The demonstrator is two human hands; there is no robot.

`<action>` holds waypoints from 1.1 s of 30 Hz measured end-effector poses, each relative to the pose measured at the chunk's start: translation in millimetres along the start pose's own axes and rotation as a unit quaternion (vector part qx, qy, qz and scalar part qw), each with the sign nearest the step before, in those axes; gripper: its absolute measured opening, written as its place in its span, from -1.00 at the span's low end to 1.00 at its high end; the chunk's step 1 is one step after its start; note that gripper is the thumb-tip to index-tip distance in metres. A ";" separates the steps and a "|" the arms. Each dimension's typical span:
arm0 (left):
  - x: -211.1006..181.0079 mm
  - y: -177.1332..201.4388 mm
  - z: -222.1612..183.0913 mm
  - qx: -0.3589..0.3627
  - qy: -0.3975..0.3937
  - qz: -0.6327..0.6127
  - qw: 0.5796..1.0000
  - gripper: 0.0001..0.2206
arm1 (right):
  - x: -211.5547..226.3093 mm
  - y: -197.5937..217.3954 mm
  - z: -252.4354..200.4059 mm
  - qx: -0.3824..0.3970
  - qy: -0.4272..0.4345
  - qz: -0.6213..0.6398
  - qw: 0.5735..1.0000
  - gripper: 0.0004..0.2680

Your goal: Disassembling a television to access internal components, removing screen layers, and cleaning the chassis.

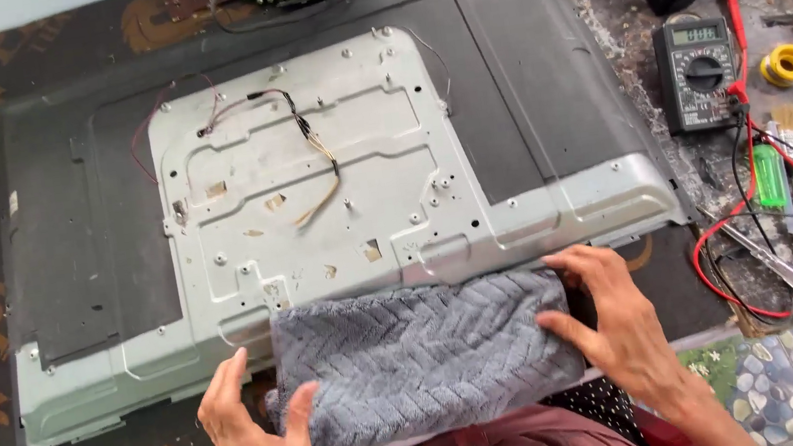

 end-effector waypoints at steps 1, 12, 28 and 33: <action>-1.4 -4.3 2.2 0.015 -0.058 0.037 0.998 -0.21 | 5.8 -1.0 -4.7 -0.002 0.043 -0.050 0.998 -0.35; -33.1 -18.8 2.8 0.061 -0.208 0.082 0.973 -0.61 | 26.8 -26.1 -21.7 0.018 0.212 -0.013 0.977 -0.68; -102.5 -26.2 -22.5 0.058 -0.343 0.146 0.926 -0.25 | 50.8 -67.8 -16.6 0.119 0.303 -0.212 0.921 -0.37; -47.0 -86.1 -67.4 -0.073 -0.352 0.162 0.919 -0.70 | 51.7 -52.5 -13.1 0.129 0.311 -0.120 0.934 -0.51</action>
Point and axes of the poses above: each hand's wrist, its own z-axis towards the middle knuckle, its own y-axis out of the back of the hand, x = y × z, the point moved 6 cm from there along z, towards the middle knuckle, and after that the axes turned 13 degrees about z, right-handed, at the moved point
